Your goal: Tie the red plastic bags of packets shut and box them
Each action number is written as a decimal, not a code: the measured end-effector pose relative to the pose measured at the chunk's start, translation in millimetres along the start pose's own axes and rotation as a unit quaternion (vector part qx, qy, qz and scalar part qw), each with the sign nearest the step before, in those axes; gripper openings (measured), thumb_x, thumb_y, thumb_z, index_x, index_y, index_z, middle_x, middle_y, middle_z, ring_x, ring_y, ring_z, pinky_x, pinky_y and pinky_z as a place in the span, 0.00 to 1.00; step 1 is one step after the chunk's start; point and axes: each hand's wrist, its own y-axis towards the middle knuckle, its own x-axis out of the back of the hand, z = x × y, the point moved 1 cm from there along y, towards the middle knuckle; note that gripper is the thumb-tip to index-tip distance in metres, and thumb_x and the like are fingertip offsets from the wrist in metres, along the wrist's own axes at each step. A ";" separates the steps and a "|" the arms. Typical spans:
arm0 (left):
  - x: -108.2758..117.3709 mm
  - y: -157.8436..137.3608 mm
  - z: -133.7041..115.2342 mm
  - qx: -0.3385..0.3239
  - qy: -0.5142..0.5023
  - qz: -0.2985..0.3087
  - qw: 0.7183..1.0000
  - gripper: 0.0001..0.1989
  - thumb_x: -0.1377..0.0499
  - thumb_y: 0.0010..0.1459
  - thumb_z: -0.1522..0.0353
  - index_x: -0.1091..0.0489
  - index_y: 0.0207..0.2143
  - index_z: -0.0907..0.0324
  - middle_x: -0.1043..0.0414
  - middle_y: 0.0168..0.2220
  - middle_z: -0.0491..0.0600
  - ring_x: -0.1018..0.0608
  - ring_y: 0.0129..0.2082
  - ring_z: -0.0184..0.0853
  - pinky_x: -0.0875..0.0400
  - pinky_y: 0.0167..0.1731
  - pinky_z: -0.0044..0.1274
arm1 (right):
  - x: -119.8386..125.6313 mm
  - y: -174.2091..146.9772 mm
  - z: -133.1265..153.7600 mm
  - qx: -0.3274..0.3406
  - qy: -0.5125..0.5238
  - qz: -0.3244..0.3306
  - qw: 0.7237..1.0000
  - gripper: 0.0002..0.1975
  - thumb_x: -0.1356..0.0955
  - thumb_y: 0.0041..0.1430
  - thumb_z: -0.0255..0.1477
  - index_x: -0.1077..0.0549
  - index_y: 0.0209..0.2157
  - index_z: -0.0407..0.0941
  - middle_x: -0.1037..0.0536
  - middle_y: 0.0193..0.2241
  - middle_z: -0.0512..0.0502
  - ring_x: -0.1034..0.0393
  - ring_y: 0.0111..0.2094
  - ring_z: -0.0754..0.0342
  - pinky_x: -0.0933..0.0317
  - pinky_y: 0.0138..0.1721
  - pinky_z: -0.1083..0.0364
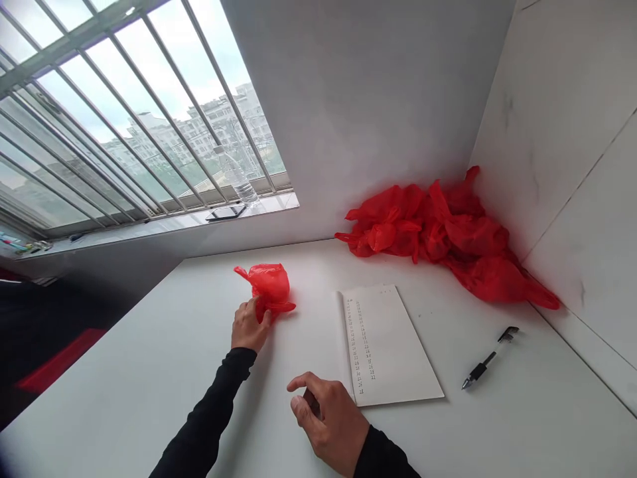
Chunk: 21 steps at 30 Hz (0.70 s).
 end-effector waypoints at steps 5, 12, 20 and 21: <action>16.0 -18.2 8.3 0.034 -0.041 0.003 0.999 0.14 0.43 0.65 0.61 0.30 0.48 0.61 0.29 0.51 0.54 0.27 0.51 0.42 0.32 0.52 0.39 | 2.4 -1.0 0.6 -0.006 0.021 -0.002 1.000 0.12 0.37 0.69 0.35 0.26 0.46 0.46 0.29 0.23 0.54 0.39 0.24 0.57 0.44 0.29 0.57; 16.3 -25.3 -9.6 0.090 -0.120 0.027 0.988 0.14 0.35 0.56 0.61 0.27 0.41 0.60 0.27 0.43 0.51 0.28 0.51 0.45 0.40 0.56 0.45 | 1.7 -2.6 -0.6 -0.009 0.033 -0.010 0.999 0.12 0.37 0.69 0.35 0.26 0.46 0.47 0.29 0.23 0.54 0.36 0.25 0.57 0.41 0.31 0.56; 59.9 -40.4 -44.1 0.145 -0.480 0.099 0.859 0.21 0.36 0.53 0.53 0.27 0.44 0.57 0.25 0.37 0.49 0.23 0.36 0.37 0.27 0.35 0.26 | 11.8 2.9 2.2 -0.023 0.191 -0.095 0.977 0.16 0.35 0.69 0.41 0.29 0.52 0.47 0.26 0.33 0.48 0.29 0.35 0.52 0.29 0.38 0.51; 64.6 -45.0 -47.7 0.160 -0.514 0.104 0.837 0.20 0.36 0.53 0.54 0.27 0.43 0.57 0.25 0.38 0.49 0.23 0.36 0.37 0.26 0.34 0.25 | 13.8 3.4 1.6 -0.026 0.213 -0.114 0.970 0.18 0.35 0.68 0.42 0.31 0.54 0.47 0.26 0.37 0.47 0.28 0.38 0.51 0.28 0.40 0.50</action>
